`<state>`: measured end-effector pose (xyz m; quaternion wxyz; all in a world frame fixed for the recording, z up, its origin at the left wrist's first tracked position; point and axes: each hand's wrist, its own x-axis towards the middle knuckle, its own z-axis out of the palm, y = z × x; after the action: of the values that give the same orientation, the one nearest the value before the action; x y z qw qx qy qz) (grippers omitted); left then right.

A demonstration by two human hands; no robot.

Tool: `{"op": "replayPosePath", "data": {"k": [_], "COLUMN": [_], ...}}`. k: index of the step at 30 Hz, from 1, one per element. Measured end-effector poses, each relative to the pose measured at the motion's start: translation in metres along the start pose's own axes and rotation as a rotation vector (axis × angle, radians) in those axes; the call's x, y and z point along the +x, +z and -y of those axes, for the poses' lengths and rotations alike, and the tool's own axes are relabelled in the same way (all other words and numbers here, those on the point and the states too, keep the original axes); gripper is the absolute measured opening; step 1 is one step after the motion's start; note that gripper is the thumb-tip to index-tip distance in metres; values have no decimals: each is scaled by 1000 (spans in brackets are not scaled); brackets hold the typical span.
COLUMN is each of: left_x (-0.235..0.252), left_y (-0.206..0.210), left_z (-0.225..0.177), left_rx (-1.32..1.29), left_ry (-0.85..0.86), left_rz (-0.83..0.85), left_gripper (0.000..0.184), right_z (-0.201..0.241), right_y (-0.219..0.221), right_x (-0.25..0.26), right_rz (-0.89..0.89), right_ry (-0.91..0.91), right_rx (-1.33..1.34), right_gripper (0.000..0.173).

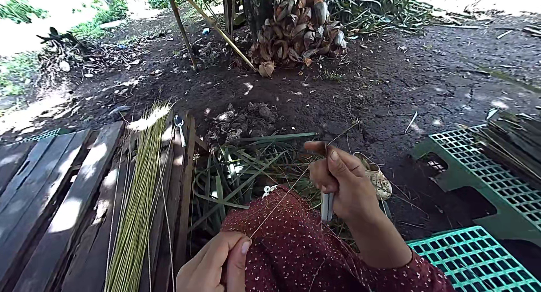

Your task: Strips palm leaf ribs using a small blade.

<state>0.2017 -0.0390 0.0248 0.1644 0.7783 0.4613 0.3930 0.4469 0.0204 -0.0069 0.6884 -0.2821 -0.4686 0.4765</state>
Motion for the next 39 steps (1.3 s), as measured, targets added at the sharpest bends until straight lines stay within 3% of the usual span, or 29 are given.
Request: {"op": "replayPosePath", "data": {"k": [7, 12, 15, 17, 20, 22, 24, 30, 39], "left_x": [-3, -5, -7, -7, -6, -6, -7, -15, -25], "left_y": [-5, -16, -22, -15, 2, 11, 18, 24, 22], "left_z": [8, 26, 36, 35, 31, 26, 21, 17, 16], "left_rx": [-9, 67, 90, 61, 10, -20, -34, -59, -80], "left_ry": [6, -43, -85, -78, -25, 6, 25, 124, 205], "left_rz": [35, -35, -136, -161, -166, -148, -122, -82, -10], "left_gripper": [28, 31, 30, 28, 27, 28, 26, 30, 32], "right_z": [27, 57, 64, 54, 33, 21, 14, 11, 19], "right_y": [-50, -139, -192, -185, -130, -90, -57, 2, 4], "right_x": [27, 53, 58, 44, 4, -21, -32, -33, -40], "right_rz": [-258, -605, -826, -735, -263, 49, 252, 244, 213], "right_ry": [-105, -143, -55, 127, 354, 382, 347, 150, 28], "right_rx": [-137, -135, -44, -167, -249, -186, -86, 20, -72], "right_gripper": [36, 47, 43, 41, 36, 29, 26, 42, 41]}}
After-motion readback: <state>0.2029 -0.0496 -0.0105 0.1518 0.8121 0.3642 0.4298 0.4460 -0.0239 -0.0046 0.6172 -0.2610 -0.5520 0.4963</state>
